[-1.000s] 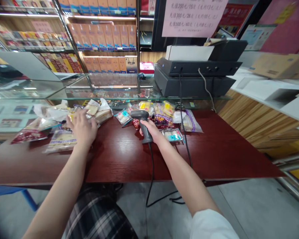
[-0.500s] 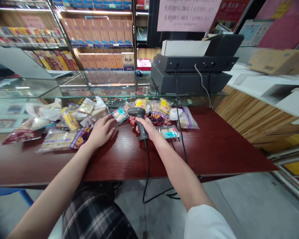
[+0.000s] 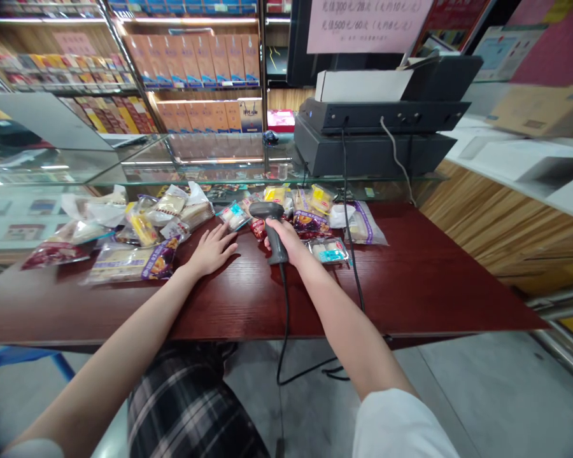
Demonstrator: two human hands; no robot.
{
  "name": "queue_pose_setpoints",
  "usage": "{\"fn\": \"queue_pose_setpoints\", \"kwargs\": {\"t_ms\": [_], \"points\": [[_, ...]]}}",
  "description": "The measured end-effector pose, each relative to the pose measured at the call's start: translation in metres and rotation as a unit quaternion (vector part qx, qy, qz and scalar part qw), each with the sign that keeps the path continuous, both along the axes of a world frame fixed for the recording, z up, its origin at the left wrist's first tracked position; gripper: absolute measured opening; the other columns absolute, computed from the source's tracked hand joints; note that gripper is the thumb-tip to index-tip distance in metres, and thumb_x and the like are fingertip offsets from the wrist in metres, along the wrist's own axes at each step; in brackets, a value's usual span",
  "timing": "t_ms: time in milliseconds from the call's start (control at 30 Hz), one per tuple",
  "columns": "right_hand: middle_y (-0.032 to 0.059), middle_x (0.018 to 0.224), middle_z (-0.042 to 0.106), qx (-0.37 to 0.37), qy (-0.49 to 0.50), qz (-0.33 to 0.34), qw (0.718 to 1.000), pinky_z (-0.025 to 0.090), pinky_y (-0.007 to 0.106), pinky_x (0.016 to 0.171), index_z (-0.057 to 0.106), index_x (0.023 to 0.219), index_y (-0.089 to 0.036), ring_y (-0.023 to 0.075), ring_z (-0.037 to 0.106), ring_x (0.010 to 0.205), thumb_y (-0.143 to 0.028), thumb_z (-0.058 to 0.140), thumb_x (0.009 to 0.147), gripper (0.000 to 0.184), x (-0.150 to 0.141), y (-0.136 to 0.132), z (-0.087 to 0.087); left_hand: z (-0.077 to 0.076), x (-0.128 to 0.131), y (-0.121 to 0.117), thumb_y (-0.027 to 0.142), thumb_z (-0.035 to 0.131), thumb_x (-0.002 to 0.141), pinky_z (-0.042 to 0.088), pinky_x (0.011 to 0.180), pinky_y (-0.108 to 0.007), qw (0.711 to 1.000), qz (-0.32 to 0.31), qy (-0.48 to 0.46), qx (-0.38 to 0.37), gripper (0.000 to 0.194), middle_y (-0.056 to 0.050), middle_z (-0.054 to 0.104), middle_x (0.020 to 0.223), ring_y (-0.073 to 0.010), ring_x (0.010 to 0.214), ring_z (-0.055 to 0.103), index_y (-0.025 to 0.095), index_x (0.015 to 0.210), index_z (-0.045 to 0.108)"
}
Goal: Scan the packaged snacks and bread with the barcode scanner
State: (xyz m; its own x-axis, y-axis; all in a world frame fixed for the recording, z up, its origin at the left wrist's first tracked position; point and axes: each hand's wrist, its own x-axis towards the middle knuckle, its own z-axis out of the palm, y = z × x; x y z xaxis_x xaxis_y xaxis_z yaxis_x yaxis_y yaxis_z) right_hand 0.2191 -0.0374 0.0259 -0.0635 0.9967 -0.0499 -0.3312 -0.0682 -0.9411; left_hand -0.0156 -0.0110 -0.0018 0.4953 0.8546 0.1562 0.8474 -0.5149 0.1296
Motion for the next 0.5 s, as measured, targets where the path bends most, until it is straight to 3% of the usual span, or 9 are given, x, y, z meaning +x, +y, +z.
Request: {"fn": "queue_pose_setpoints", "kwargs": {"t_ms": [100,233,333,433,500], "points": [[0.0044,0.072,0.071,0.004,0.006,-0.002,1.0,0.042,0.023,0.037,0.059,0.081,-0.017,0.0101,0.054,0.041,-0.039,0.063,0.083,0.023,-0.001,-0.001,0.003,-0.001,0.001,0.0,0.051,0.031,0.099,0.02,0.118,-0.057,1.0,0.003,0.014,0.001,0.058,-0.009,0.024,0.162,-0.0309,0.147,0.027,0.019,0.144,0.049],[0.0039,0.067,0.069,-0.003,0.002,0.003,1.0,0.041,0.023,0.035,0.059,0.079,-0.016,0.0104,0.053,0.04,-0.038,0.062,0.084,0.023,-0.001,-0.003,0.004,-0.002,-0.002,-0.004,0.049,0.031,0.099,0.02,0.118,-0.056,1.0,0.016,0.014,0.011,0.057,-0.009,0.024,0.162,-0.031,0.146,0.029,0.018,0.144,0.049],[0.0039,0.072,0.07,0.002,0.016,-0.003,1.0,0.043,0.023,0.036,0.059,0.081,-0.017,0.0101,0.054,0.041,-0.038,0.064,0.083,0.021,-0.001,-0.003,0.003,0.005,-0.005,-0.01,0.044,0.033,0.1,0.023,0.117,-0.055,0.999,0.011,-0.02,0.034,0.05,-0.011,0.038,0.156,-0.0294,0.141,0.039,0.018,0.135,0.057],[0.004,0.074,0.071,0.003,0.018,-0.005,1.0,0.043,0.022,0.037,0.06,0.083,-0.017,0.01,0.055,0.042,-0.038,0.064,0.081,0.022,-0.001,-0.003,0.002,0.022,-0.009,-0.016,0.039,0.03,0.101,0.035,0.109,-0.046,0.993,0.023,-0.083,0.078,0.046,-0.011,0.067,0.126,-0.0249,0.12,0.059,0.018,0.106,0.071],[0.0028,0.068,0.069,0.002,0.011,0.001,1.0,0.043,0.022,0.037,0.06,0.084,-0.016,0.0102,0.055,0.042,-0.04,0.063,0.082,0.024,0.0,-0.002,0.002,0.033,-0.011,-0.019,0.037,0.025,0.101,0.044,0.095,-0.041,0.987,0.06,-0.101,0.108,0.053,-0.011,0.073,0.099,-0.0245,0.099,0.065,0.018,0.084,0.071]]}}
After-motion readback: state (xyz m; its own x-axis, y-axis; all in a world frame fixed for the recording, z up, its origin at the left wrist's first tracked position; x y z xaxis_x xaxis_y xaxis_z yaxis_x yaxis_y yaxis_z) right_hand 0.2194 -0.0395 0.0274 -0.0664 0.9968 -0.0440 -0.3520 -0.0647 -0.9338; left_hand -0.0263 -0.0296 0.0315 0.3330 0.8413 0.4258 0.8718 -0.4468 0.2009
